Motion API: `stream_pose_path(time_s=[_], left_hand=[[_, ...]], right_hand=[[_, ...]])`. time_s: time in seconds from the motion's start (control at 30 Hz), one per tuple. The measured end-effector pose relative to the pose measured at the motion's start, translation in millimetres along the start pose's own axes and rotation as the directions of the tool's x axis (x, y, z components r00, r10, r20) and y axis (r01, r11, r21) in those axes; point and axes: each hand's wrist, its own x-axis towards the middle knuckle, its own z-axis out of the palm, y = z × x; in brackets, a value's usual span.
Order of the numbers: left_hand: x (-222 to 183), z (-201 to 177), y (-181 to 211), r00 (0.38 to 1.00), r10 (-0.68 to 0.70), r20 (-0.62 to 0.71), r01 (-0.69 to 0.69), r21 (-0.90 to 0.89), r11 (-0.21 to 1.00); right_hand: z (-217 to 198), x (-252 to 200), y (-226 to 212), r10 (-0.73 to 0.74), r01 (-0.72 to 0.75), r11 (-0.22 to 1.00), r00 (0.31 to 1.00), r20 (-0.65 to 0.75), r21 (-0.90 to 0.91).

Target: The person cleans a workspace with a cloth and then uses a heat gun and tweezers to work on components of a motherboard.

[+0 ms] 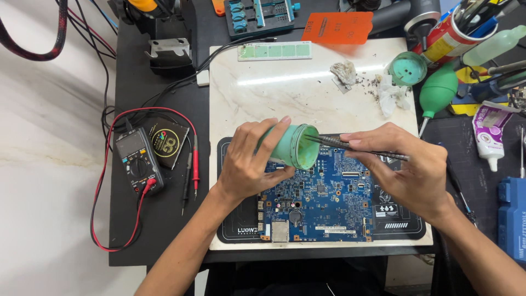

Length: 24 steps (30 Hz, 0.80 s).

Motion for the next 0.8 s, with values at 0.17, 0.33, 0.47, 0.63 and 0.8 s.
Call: stream_pose_path(time_s=[0.17,0.33,0.47,0.63,0.8], left_hand=[[-0.6,1.8,0.3,1.0,0.001,0.002,-0.001,0.008,1.0],[-1.7,3.5,0.0,1.0,0.001,0.007,-0.001,0.018,1.0],[-1.4,3.9,0.3,1.0,0.003,0.01,-0.004,0.02,1.0],[-1.4,3.1,0.0,1.0,0.003,0.014,-0.003,0.026,1.0],[-1.9,4.1,-0.3,1.0,0.011,0.009,-0.011,0.033,0.999]], right_hand=[[4.0,0.7,-0.9,-0.007,0.007,0.999,1.0,0.003,-0.046],[5.2,0.2,-0.3,-0.007,0.008,0.997,1.0,0.005,-0.074],[6.6,-0.4,2.2,-0.003,0.004,0.996,1.0,0.013,-0.084],[7.4,-1.4,4.3,-0.006,0.007,0.996,1.0,0.012,-0.093],[8.2,-1.1,5.7,-0.009,0.01,0.997,1.0,0.012,-0.074]])
